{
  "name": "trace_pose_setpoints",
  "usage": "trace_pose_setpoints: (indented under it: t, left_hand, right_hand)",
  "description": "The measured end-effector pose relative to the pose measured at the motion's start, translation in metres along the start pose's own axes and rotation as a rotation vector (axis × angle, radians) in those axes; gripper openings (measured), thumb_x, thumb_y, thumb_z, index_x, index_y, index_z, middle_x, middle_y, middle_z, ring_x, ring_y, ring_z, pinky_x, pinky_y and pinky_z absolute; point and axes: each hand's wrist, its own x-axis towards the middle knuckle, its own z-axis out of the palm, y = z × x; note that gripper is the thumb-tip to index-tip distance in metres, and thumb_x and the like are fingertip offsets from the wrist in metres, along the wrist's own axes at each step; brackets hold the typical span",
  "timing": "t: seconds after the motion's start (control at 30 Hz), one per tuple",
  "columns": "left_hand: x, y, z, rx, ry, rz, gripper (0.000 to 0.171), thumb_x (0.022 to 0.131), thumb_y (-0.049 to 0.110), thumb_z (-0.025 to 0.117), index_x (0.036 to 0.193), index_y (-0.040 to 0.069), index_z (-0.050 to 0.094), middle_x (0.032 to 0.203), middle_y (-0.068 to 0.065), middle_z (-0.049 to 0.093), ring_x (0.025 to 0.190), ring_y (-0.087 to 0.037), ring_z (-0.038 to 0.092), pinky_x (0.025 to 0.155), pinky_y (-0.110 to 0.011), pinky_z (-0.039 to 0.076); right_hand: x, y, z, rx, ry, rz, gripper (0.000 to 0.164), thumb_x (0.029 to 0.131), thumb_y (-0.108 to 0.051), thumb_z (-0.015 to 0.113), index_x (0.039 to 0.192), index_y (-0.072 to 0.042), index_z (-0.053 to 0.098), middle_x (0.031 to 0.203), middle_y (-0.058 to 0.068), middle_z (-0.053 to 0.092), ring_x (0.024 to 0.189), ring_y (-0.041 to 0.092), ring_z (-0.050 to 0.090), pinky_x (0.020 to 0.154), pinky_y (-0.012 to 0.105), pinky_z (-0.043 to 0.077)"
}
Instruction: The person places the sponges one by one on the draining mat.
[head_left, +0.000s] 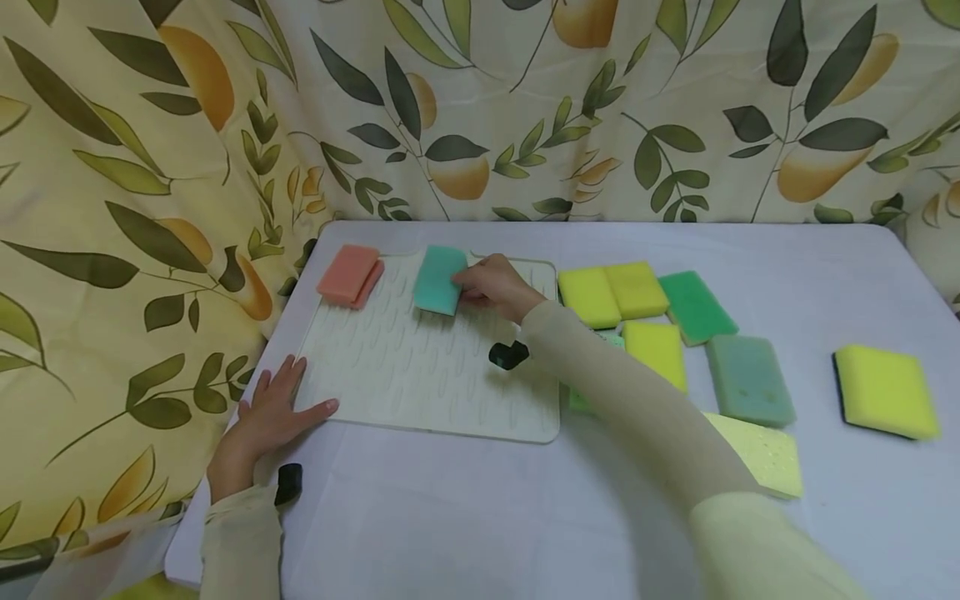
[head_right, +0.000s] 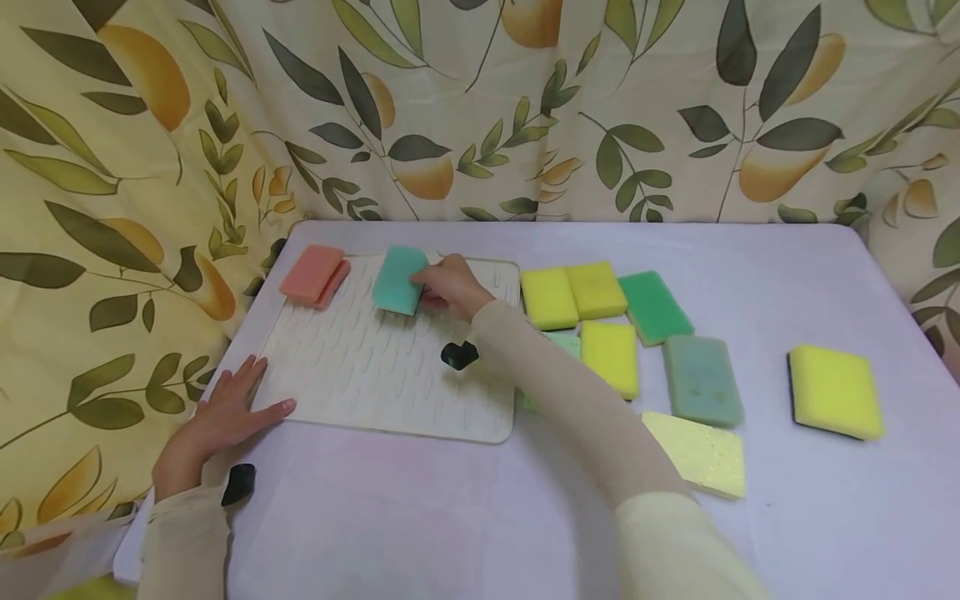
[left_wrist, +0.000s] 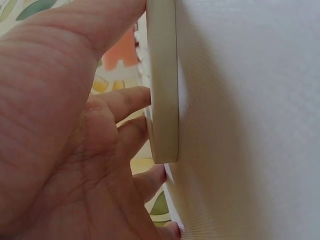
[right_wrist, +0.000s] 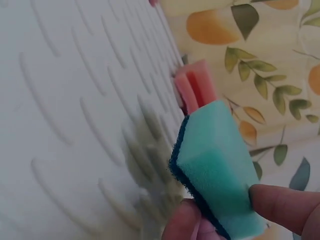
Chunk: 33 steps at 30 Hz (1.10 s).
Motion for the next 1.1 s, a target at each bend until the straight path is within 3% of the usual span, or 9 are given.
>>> trace_pose_setpoints:
  t: [0.33,0.43,0.6,0.83,1.1]
  left_hand:
    - [0.0,0.002,0.0,-0.012,-0.005,0.001,0.115,0.096,0.061,0.071,0.169,-0.004,0.01,0.175,-0.03,-0.002,0.155,-0.059,-0.015,0.11,-0.086,-0.009]
    - [0.0,0.002,0.001,-0.013,-0.015,-0.009,0.116,0.096,0.061,0.071,0.169,-0.003,0.009,0.175,-0.029,-0.003,0.155,-0.059,-0.015,0.111,-0.086,-0.008]
    - [0.0,-0.001,0.001,-0.013,-0.012,-0.019,0.115,0.096,0.062,0.071,0.17,-0.002,0.008,0.175,-0.03,-0.004,0.155,-0.058,-0.016,0.111,-0.086,-0.009]
    - [-0.002,0.001,0.0,-0.018,-0.015,-0.022,0.115,0.096,0.06,0.071,0.169,-0.003,0.008,0.175,-0.029,-0.004,0.156,-0.058,-0.016,0.111,-0.086,-0.009]
    - [-0.001,0.001,0.0,-0.01,-0.01,-0.015,0.114,0.097,0.06,0.071,0.17,-0.002,0.009,0.175,-0.029,-0.004,0.156,-0.058,-0.016,0.111,-0.086,-0.009]
  right_hand:
    - [0.015,-0.005,0.035,0.036,-0.014,0.045,0.03,0.103,-0.009,0.069,0.126,0.007,0.058,0.106,0.015,0.067,0.088,0.026,0.067,0.099,0.045,0.057]
    - [0.019,-0.005,0.044,0.019,-0.015,0.053,0.022,0.103,-0.011,0.07,0.116,0.002,0.06,0.1,0.01,0.067,0.084,0.023,0.066,0.088,0.038,0.057]
    - [0.027,-0.005,0.057,0.01,0.0,0.027,0.017,0.102,-0.011,0.072,0.096,-0.004,0.058,0.076,0.001,0.055,0.07,0.017,0.052,0.068,0.031,0.043]
    - [0.033,-0.005,0.064,0.012,0.059,0.065,0.022,0.102,-0.013,0.073,0.103,-0.005,0.053,0.089,0.007,0.056,0.075,0.016,0.05,0.069,0.029,0.04]
    - [0.039,-0.006,0.07,-0.033,0.092,0.064,0.023,0.101,-0.011,0.074,0.099,-0.004,0.051,0.073,0.002,0.047,0.066,0.015,0.042,0.064,0.029,0.036]
